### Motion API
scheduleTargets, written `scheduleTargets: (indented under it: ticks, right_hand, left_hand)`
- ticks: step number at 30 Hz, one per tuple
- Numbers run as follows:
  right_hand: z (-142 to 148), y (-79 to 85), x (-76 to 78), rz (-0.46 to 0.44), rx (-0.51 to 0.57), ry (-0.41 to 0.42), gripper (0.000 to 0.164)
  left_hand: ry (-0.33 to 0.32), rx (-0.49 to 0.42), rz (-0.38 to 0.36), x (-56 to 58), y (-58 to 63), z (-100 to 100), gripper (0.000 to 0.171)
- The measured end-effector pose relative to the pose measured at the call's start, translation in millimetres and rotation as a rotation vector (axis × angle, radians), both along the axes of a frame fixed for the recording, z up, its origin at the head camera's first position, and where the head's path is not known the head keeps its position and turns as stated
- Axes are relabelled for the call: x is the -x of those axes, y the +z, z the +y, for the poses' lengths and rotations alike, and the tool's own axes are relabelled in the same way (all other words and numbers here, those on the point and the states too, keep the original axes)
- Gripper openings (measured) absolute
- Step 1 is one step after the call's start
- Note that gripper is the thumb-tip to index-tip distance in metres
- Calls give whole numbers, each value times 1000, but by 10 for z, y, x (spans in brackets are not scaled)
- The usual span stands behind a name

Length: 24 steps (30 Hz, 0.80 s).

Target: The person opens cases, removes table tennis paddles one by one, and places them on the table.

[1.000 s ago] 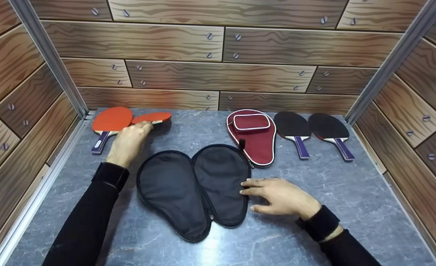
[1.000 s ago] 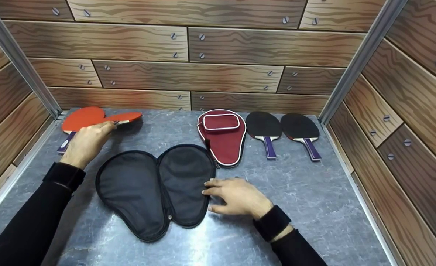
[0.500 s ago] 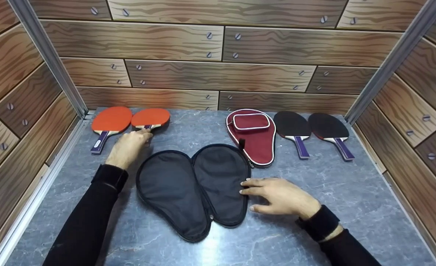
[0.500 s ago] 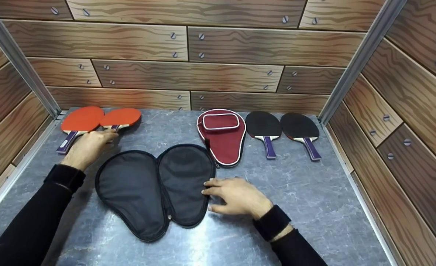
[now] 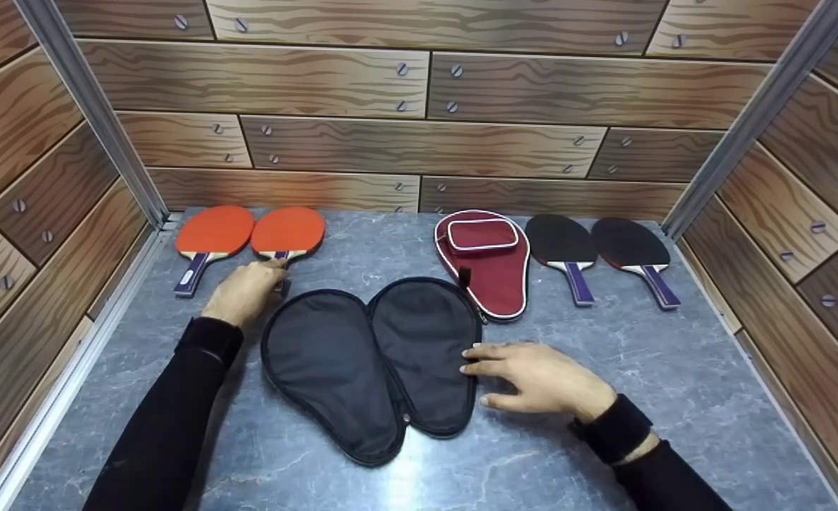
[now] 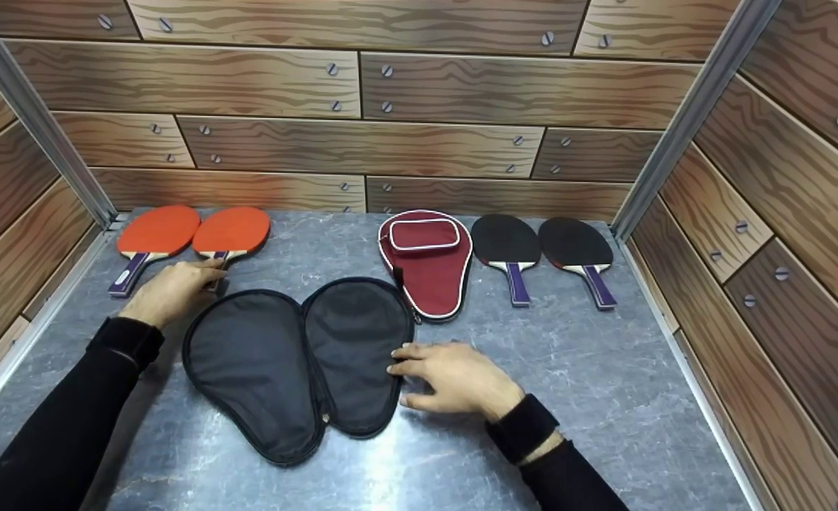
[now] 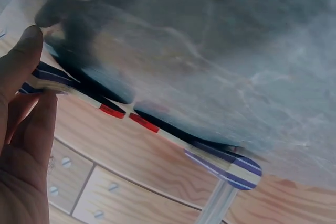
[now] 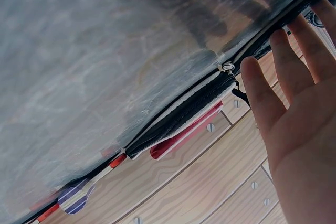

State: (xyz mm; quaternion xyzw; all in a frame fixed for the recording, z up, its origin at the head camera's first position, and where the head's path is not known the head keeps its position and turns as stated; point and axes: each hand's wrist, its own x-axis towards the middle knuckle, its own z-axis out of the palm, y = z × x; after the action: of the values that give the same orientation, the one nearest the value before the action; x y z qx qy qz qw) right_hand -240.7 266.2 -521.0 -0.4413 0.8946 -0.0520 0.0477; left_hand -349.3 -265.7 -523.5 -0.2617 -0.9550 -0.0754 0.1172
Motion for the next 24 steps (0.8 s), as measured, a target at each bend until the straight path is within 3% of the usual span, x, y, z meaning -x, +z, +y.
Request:
scheduleTargets:
  ticks: [7,14,19,24]
  right_hand:
    - [-6,5,0,7,2,7,54]
    - [-1,-2,1,15,5,9,54]
    - [-1,-7,6,17,2,13,54]
    - [-5,-3,8,11,-3,12,54]
  left_hand:
    - [1,-8,-59,-21,20,-43,11]
    - [50,-119,-108,-46,141,-48,8]
    - [91,-163,-129,-129,271,31,29]
    - [101,-168,-207,-270,374,144,44]
